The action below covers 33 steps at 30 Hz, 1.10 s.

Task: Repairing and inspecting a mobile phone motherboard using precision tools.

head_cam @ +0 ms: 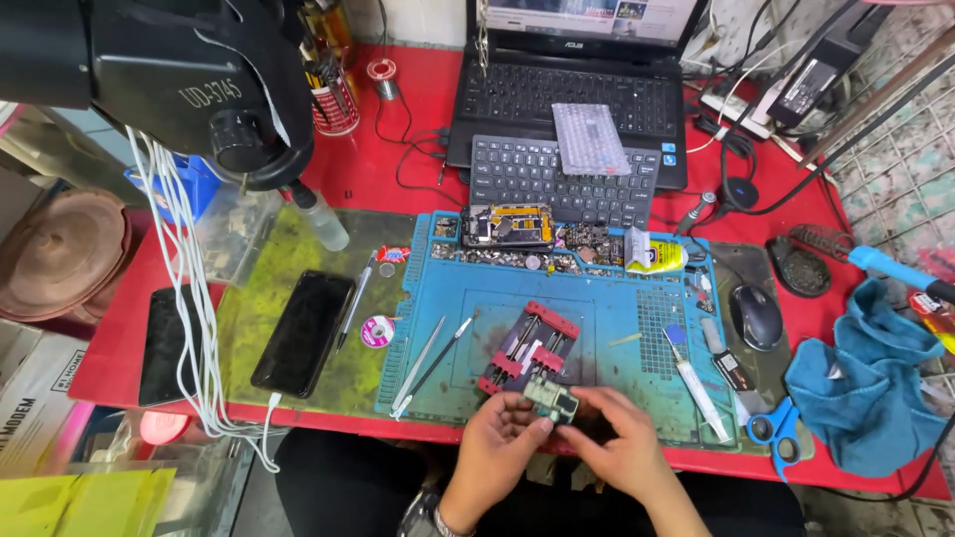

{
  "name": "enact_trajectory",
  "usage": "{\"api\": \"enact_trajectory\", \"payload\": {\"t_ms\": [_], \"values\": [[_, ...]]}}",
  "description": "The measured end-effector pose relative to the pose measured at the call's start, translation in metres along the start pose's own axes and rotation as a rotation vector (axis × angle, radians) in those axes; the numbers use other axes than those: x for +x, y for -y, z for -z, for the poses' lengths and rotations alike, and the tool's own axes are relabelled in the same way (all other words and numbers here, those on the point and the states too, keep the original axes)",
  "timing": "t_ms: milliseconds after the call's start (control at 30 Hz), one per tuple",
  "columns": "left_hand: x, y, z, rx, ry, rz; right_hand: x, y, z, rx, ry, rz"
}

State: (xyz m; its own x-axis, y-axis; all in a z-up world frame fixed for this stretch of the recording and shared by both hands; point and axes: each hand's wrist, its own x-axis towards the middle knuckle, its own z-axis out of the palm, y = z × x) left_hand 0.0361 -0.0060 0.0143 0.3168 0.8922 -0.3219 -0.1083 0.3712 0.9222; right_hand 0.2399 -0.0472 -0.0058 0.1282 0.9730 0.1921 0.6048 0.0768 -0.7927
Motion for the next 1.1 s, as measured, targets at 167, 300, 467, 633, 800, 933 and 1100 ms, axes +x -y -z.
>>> {"api": "enact_trajectory", "payload": {"t_ms": [167,300,467,633,800,933,1100], "values": [[-0.02,-0.004,0.025,0.768,-0.251,-0.565,0.01,-0.01,-0.004,-0.043,0.046,0.021],[-0.015,0.02,0.038,0.913,-0.217,-0.576,0.01,-0.01,-0.007,-0.111,0.064,0.054],[-0.012,0.027,0.037,0.921,-0.229,-0.597,0.008,-0.016,-0.008,-0.119,0.054,0.013],[-0.01,0.025,0.038,0.924,-0.224,-0.599,0.008,-0.017,-0.011,-0.177,0.083,-0.065],[-0.01,0.023,0.037,0.925,-0.235,-0.612,0.007,-0.02,-0.013,-0.249,0.098,-0.069],[-0.009,0.027,0.038,0.954,-0.193,-0.549,0.007,-0.018,-0.012,-0.243,0.098,-0.08],[-0.007,0.028,0.039,0.982,-0.166,-0.526,0.008,-0.016,-0.011,-0.219,0.096,-0.122]]}}
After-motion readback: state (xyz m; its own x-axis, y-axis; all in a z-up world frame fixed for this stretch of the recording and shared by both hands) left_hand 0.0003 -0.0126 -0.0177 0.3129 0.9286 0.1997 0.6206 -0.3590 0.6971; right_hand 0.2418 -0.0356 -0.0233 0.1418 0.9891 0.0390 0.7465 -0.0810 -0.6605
